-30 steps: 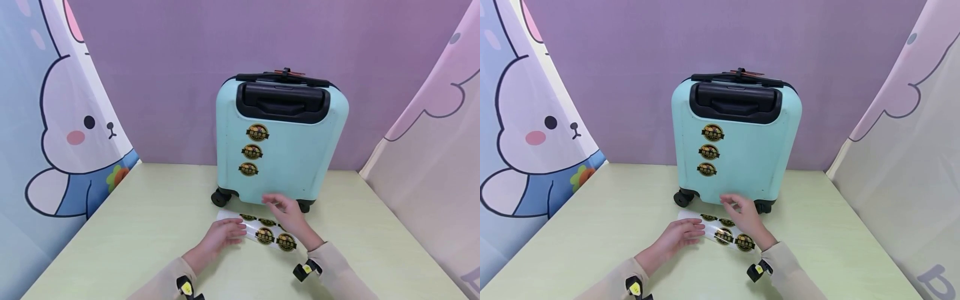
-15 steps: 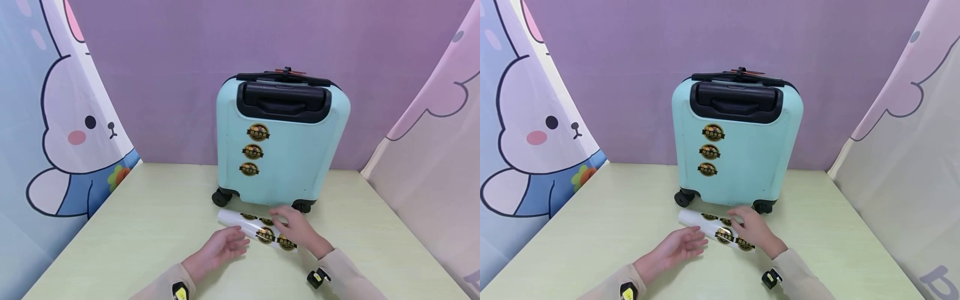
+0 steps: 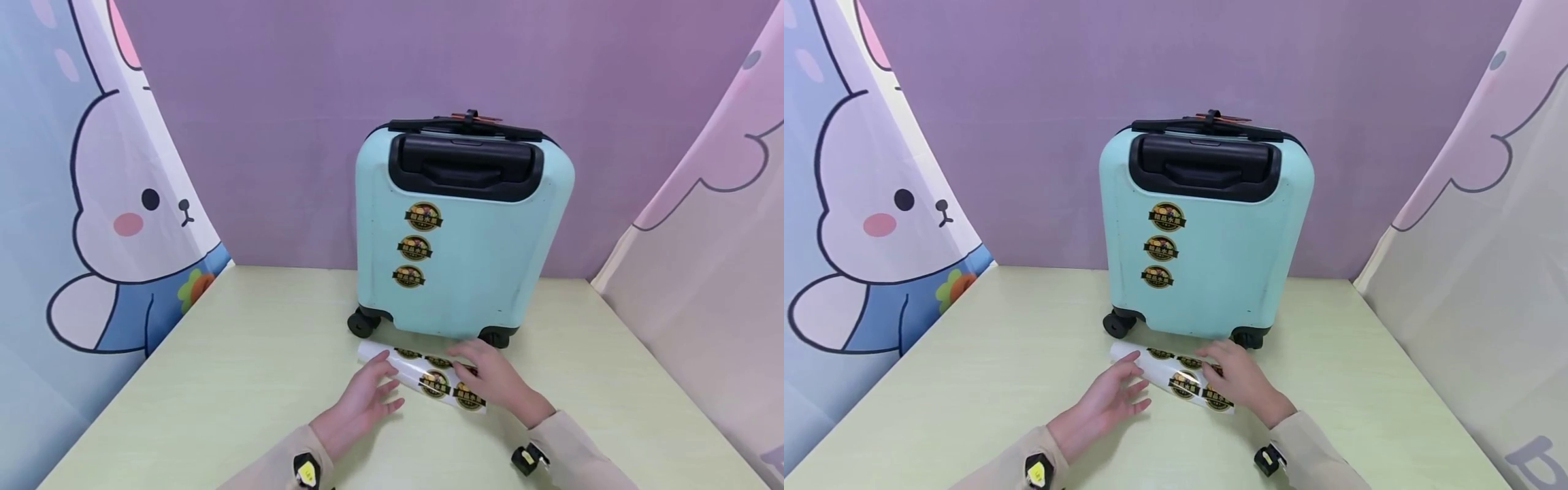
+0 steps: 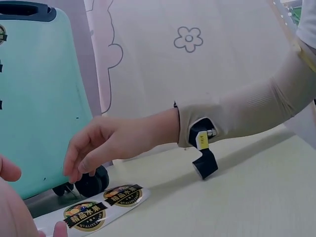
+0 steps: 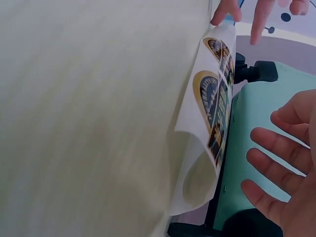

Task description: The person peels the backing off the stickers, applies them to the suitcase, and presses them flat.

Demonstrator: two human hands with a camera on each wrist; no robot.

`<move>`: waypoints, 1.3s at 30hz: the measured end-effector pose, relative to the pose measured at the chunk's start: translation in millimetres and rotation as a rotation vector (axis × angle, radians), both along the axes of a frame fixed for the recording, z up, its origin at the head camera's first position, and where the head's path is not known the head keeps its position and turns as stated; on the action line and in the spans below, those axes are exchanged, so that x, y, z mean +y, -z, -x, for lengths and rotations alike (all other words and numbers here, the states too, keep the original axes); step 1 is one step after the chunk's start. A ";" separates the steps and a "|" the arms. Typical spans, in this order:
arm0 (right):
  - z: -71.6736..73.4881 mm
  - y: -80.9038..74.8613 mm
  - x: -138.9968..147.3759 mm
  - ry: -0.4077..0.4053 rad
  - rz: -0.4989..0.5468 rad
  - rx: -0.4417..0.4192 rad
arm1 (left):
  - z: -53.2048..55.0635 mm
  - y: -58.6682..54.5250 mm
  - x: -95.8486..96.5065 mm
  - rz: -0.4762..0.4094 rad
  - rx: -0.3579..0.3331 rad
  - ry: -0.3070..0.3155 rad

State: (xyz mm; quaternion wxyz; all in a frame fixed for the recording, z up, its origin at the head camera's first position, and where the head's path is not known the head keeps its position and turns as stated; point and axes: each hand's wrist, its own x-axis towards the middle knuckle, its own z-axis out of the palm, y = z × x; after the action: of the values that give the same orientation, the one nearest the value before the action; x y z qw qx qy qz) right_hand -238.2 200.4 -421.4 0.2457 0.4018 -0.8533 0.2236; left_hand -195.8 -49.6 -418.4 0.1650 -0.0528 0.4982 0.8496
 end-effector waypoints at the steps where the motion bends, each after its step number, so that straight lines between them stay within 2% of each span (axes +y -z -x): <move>1: -0.2 -0.1 0.3 -0.006 -0.002 0.009 | 1.5 -0.5 0.8 0.011 -0.008 -0.013; 5: -1.0 -1.3 0.7 -0.027 -0.024 0.059 | 7.6 -1.6 3.8 0.037 -0.044 -0.063; 9: -3.1 -3.3 0.1 -0.019 -0.097 0.124 | 14.9 -0.5 5.9 0.028 -0.102 -0.100; 15: -8.0 -4.0 -0.2 0.038 -0.245 0.143 | 23.9 1.5 6.2 -0.021 -0.140 -0.103; 22: -9.4 -3.3 1.8 0.091 -0.351 0.138 | 26.0 2.0 6.8 -0.075 -0.093 -0.005; 28: -11.1 -3.2 3.6 0.125 -0.438 0.106 | 19.8 1.8 15.7 -0.105 -0.107 0.058; 32: -12.9 -3.5 4.9 0.137 -0.485 0.104 | 17.4 1.2 21.1 -0.111 -0.113 0.081; 39: -14.2 -4.8 7.9 0.153 -0.506 0.023 | 16.6 0.3 25.5 -0.115 -0.114 0.085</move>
State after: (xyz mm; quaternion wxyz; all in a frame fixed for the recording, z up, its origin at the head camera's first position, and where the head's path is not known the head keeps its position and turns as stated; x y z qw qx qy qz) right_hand -224.0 208.3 -416.6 0.1635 0.3874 -0.9071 -0.0205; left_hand -212.4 -24.1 -418.7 0.2317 -0.0701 0.4400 0.8647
